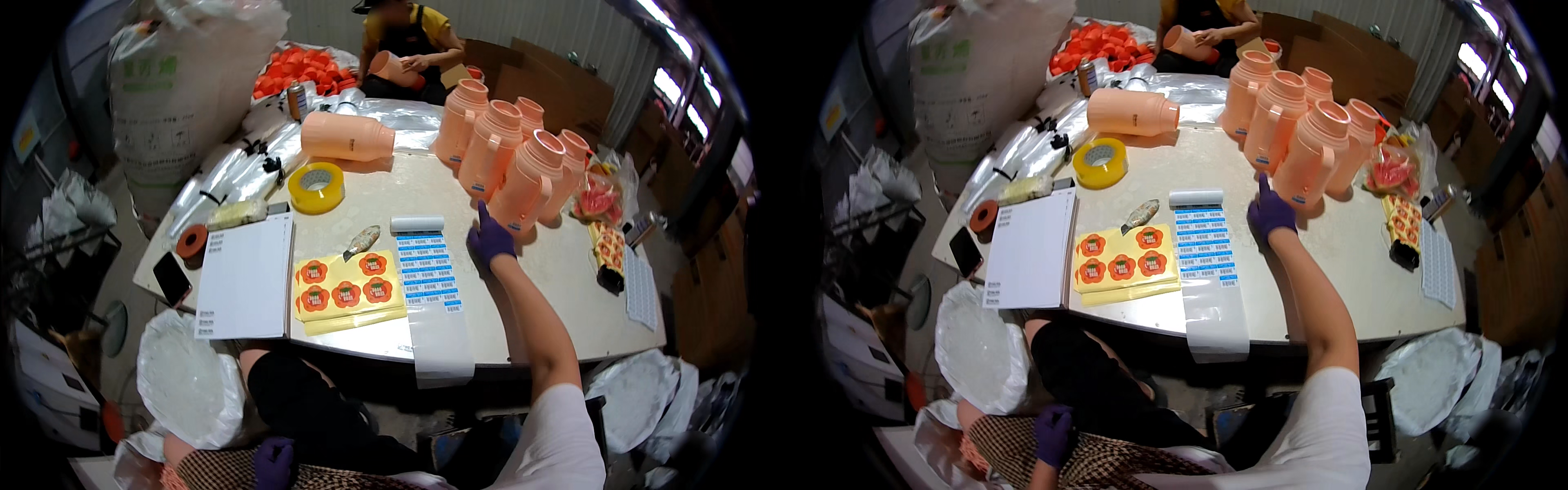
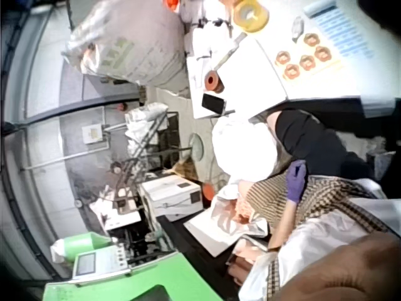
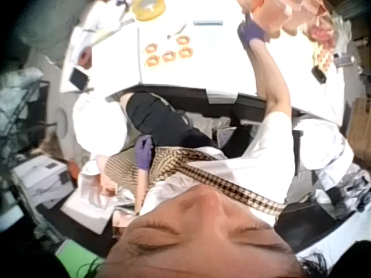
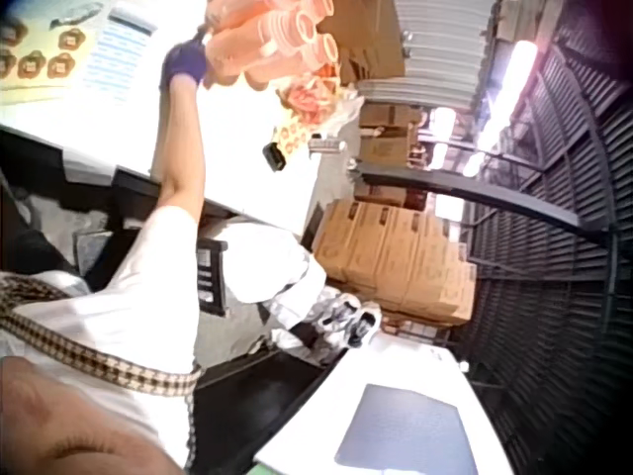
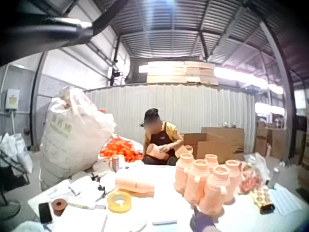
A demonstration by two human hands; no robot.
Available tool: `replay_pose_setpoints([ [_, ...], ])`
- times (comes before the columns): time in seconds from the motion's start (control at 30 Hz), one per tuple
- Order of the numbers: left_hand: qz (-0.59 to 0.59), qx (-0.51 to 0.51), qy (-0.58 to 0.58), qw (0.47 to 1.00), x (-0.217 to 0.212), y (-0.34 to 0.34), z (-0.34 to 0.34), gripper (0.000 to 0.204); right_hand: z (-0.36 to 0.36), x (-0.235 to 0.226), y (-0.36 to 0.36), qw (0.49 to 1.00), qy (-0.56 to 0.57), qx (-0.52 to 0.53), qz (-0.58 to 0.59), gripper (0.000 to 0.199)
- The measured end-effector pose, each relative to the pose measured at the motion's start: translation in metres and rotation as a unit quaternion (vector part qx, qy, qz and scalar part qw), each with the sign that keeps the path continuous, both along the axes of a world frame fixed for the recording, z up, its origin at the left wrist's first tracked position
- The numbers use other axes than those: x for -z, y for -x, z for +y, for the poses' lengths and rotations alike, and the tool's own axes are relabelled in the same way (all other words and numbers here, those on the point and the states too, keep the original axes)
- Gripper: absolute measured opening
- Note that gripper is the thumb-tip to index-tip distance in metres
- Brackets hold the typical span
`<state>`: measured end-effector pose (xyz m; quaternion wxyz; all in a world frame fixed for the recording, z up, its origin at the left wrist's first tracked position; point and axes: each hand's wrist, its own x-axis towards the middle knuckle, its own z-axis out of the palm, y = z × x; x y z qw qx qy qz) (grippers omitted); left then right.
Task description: The person applies circular stickers to orange plastic bottles by hand, inserts white plastic rings into the bottle necks, and sets the finished bottles onto a cardboard surface. They pick each bottle from a container or pile and process them individually on their lap and the workbench.
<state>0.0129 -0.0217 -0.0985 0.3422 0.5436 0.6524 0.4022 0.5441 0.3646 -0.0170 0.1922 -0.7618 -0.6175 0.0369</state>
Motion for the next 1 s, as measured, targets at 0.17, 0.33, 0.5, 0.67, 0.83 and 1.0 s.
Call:
replay_pose_setpoints([
  [0.17,-0.146,-0.064,0.085,0.984,0.007,0.004,0.000,0.014,0.063,-0.010,-0.001,0.994,0.069,0.090,0.006,0.072],
  [0.33,-0.087,-0.051,0.057,0.993,0.015,0.007,-0.005,0.013,0.073,-0.003,0.002,0.992,0.043,0.117,0.013,0.068],
  [0.5,-0.123,-0.057,0.083,0.987,0.013,0.007,-0.004,0.011,0.073,0.001,0.000,0.990,0.037,0.134,0.026,0.075],
  [0.67,-0.105,-0.047,0.067,0.991,0.010,0.004,-0.001,0.010,0.076,0.005,-0.001,0.988,0.049,0.137,0.040,0.072],
  [0.83,-0.113,-0.054,0.060,0.990,0.011,0.001,-0.002,0.009,0.077,0.009,0.002,0.992,0.057,0.112,-0.005,0.068],
  [1.0,-0.060,-0.041,0.041,0.997,0.014,0.003,-0.001,0.010,0.085,0.008,-0.005,0.992,0.081,0.090,-0.034,0.068],
])
